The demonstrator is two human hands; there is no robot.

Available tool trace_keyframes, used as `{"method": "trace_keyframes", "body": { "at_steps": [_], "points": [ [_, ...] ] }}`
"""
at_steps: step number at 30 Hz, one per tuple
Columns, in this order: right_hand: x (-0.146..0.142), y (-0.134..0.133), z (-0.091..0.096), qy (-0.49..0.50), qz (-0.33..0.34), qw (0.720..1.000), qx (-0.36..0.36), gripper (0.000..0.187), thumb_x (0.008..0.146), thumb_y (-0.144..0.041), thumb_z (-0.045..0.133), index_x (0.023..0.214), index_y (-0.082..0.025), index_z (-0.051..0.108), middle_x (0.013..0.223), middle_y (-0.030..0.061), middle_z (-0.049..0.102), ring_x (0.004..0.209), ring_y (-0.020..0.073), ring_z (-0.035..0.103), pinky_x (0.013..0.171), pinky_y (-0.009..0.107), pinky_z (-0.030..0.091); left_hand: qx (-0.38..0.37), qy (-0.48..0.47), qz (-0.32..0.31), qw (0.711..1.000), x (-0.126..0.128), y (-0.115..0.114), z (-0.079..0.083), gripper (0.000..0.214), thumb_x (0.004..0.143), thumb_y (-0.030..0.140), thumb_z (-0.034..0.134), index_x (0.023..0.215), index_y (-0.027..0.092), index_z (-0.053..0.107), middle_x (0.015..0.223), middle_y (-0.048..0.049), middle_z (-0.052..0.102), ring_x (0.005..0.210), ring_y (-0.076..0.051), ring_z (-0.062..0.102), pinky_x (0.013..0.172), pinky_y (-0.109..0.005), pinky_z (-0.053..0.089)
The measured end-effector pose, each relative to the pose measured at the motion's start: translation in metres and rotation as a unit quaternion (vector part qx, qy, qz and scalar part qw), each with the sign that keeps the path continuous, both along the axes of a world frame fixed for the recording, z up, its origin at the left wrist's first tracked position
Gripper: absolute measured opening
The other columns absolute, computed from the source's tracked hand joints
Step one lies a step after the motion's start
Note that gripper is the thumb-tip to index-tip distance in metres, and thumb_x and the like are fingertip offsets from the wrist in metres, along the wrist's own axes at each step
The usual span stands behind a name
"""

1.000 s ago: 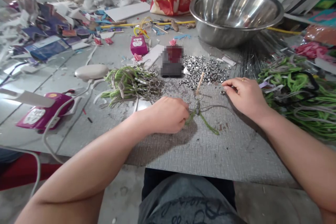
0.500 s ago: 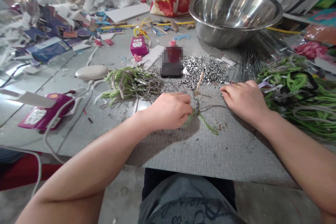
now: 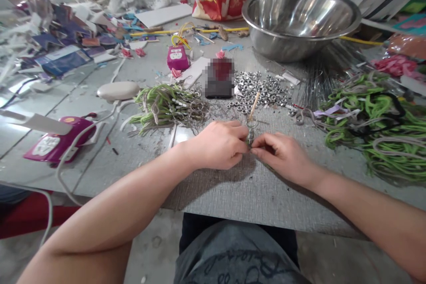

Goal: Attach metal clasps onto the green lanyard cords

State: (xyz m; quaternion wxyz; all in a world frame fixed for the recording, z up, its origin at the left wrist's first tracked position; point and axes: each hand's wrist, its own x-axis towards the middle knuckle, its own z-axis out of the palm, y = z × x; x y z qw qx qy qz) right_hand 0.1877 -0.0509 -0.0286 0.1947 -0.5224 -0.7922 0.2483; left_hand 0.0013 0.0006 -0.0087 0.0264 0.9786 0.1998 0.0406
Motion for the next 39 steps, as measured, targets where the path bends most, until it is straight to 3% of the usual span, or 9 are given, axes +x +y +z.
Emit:
{"method": "trace_keyframes", "body": {
  "at_steps": [5,17,21,24,28,31,34,37,39],
  "points": [
    [0.003,0.002,-0.002,-0.009,0.014,1.0,0.001,0.015,0.084,-0.033,0.051,0.081,-0.02,0.057,0.071,-0.0016,0.062,0.066,0.0138,0.05,0.064,0.027,0.035,-0.005,0.012,0.0,1.0,0.001,0.001,-0.004,0.024,0.075,0.019,0.045,0.073,0.023,0.068,0.074,-0.0015,0.059,0.071,-0.015,0.049,0.052,-0.027,0.034],
    [0.005,0.003,-0.011,-0.015,0.077,0.987,0.142,0.007,0.084,-0.025,0.053,0.082,-0.018,0.056,0.071,-0.0009,0.064,0.066,0.0129,0.056,0.067,0.028,0.036,0.005,0.018,0.024,1.0,0.001,0.0,-0.006,0.025,0.074,0.019,0.045,0.079,0.025,0.069,0.074,-0.0011,0.058,0.071,-0.015,0.051,0.051,-0.026,0.034],
    [0.009,0.006,0.0,-0.001,0.038,0.992,0.118,0.01,0.083,-0.026,0.052,0.079,-0.02,0.058,0.07,-0.0009,0.065,0.063,0.0123,0.056,0.062,0.026,0.039,-0.008,0.012,0.038,0.999,0.0,-0.001,-0.005,0.026,0.073,0.018,0.044,0.08,0.026,0.068,0.075,-0.0008,0.058,0.068,-0.014,0.051,0.051,-0.025,0.035],
    [0.023,0.016,0.013,0.007,-0.047,0.995,0.084,0.014,0.082,-0.031,0.051,0.078,-0.021,0.06,0.07,-0.0002,0.065,0.058,0.0118,0.055,0.054,0.025,0.039,-0.016,0.002,0.042,0.999,0.0,0.0,-0.004,0.026,0.072,0.016,0.043,0.079,0.024,0.067,0.074,-0.0012,0.058,0.067,-0.014,0.051,0.051,-0.024,0.036],
    [0.049,0.035,0.022,-0.117,-0.088,0.989,0.0,0.019,0.076,-0.039,0.054,0.07,-0.022,0.061,0.06,-0.0011,0.062,0.052,0.0123,0.053,0.05,0.026,0.037,-0.016,-0.01,0.044,0.999,-0.001,0.001,-0.002,0.024,0.071,0.015,0.042,0.075,0.02,0.065,0.073,-0.0021,0.058,0.068,-0.014,0.052,0.051,-0.024,0.038],
    [0.062,0.043,0.023,-0.22,-0.068,0.97,-0.075,0.026,0.072,-0.048,0.055,0.067,-0.023,0.061,0.058,0.0,0.061,0.05,0.014,0.053,0.046,0.027,0.033,-0.009,-0.02,0.044,0.999,0.0,0.0,0.0,0.023,0.071,0.014,0.042,0.076,0.019,0.064,0.073,-0.0022,0.059,0.067,-0.013,0.052,0.051,-0.023,0.038],
    [0.065,0.042,0.021,-0.265,-0.031,0.959,-0.097,0.022,0.071,-0.042,0.056,0.063,-0.023,0.06,0.059,0.0006,0.061,0.05,0.0141,0.052,0.046,0.027,0.032,-0.004,-0.029,0.048,0.998,0.0,-0.001,0.001,0.022,0.073,0.016,0.042,0.076,0.018,0.063,0.072,-0.0022,0.059,0.065,-0.013,0.052,0.051,-0.023,0.037],
    [0.061,0.04,0.019,-0.235,-0.017,0.966,-0.11,0.018,0.072,-0.033,0.053,0.059,-0.021,0.057,0.056,0.0005,0.059,0.049,0.0126,0.05,0.047,0.027,0.032,-0.003,-0.043,0.055,0.998,0.001,-0.001,0.002,0.022,0.076,0.02,0.042,0.075,0.018,0.064,0.071,-0.0021,0.059,0.065,-0.013,0.052,0.052,-0.023,0.038],
    [0.055,0.039,0.016,-0.15,-0.027,0.977,-0.148,0.018,0.073,-0.032,0.053,0.059,-0.021,0.056,0.055,0.0001,0.059,0.048,0.0113,0.05,0.046,0.026,0.034,-0.004,-0.059,0.064,0.996,0.002,-0.002,0.001,0.022,0.078,0.023,0.043,0.075,0.018,0.064,0.07,-0.002,0.059,0.064,-0.013,0.052,0.052,-0.024,0.039]
  ]
}}
